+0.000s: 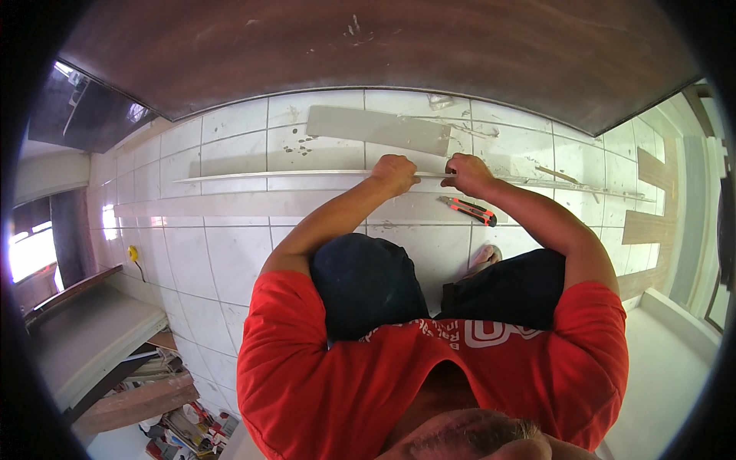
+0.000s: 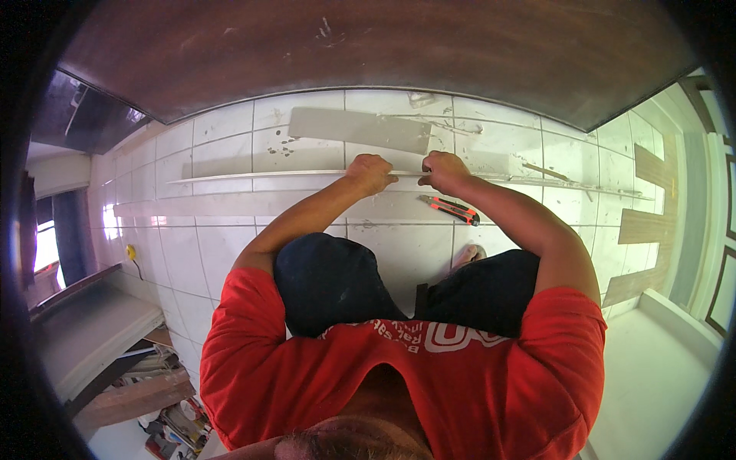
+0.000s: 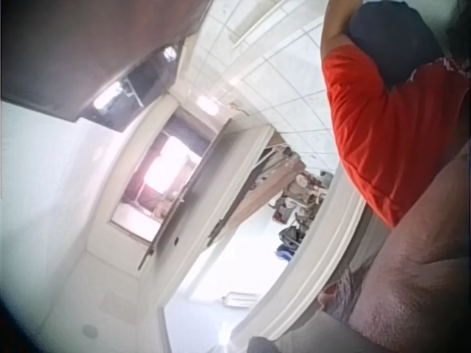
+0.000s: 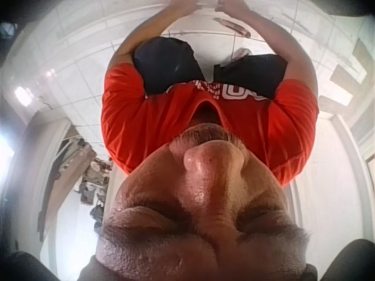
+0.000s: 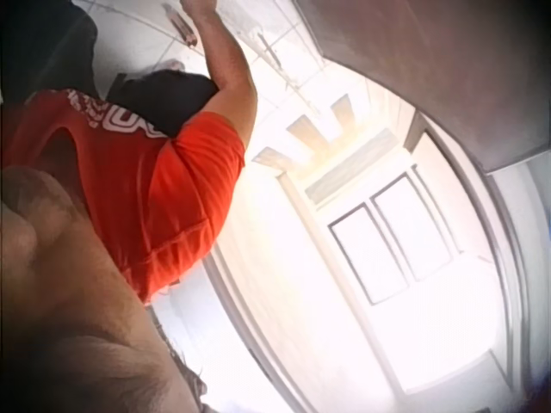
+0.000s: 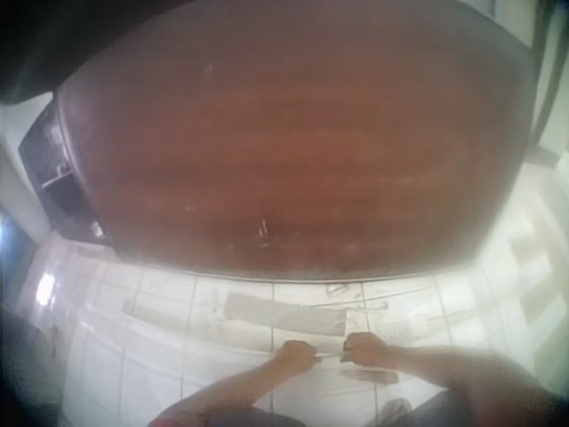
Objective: The person retrieves a utility knife from a shelf, then uses it to score and snap a long wooden strip on a tiled floor. The person repeatedly scores the wood and breaks off sections by hand.
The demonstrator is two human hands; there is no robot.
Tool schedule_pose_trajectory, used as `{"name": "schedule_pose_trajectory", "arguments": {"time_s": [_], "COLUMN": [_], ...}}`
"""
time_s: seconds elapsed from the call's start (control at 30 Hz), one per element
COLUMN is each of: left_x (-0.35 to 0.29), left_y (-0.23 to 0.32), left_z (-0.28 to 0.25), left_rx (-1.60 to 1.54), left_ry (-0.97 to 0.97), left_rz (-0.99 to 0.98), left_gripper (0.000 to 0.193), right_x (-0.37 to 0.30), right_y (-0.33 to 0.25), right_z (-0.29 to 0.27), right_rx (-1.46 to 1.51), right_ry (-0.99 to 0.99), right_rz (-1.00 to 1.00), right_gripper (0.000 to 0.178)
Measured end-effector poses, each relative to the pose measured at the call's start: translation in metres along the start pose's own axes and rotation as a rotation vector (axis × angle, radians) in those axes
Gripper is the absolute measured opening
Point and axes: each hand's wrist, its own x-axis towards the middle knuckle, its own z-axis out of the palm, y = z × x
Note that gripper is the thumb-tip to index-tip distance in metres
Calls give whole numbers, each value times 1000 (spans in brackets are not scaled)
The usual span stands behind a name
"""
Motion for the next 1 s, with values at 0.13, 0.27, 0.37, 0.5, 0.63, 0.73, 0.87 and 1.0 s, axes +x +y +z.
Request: {"name": "schedule_pose_trajectory", "arguments": {"time_s": [0.13,0.27,0.37,0.5,0.63,0.73,0.87,1.0], "left_x": [1,1,0,-2,-8,-12,-10,-4], "left_y": [0,-1,-6,0,-6,-19,-25,-21], "left_z": [-1,9,24,23,12,-5,1,2], "left_rx": [26,33,33,67,65,29,30,12], "left_ry": [-23,-30,24,5,7,-60,-18,10], "left_rz": [13,9,36,48,58,-20,-2,16], "left_gripper": [42,42,40,37,37,38,41,43], "right_x": [4,8,11,13,20,12,10,3], "right_y": [1,-4,-8,5,16,36,37,18], "right_z": [-1,-10,-16,-13,-25,-31,-41,-31], "right_rx": [10,61,117,150,149,113,64,-104], "right_ry": [-24,-123,-188,-220,-345,-343,-422,-278], "right_rz": [27,64,59,0,-11,33,82,-62], "right_gripper": [38,37,36,38,41,42,48,58]}}
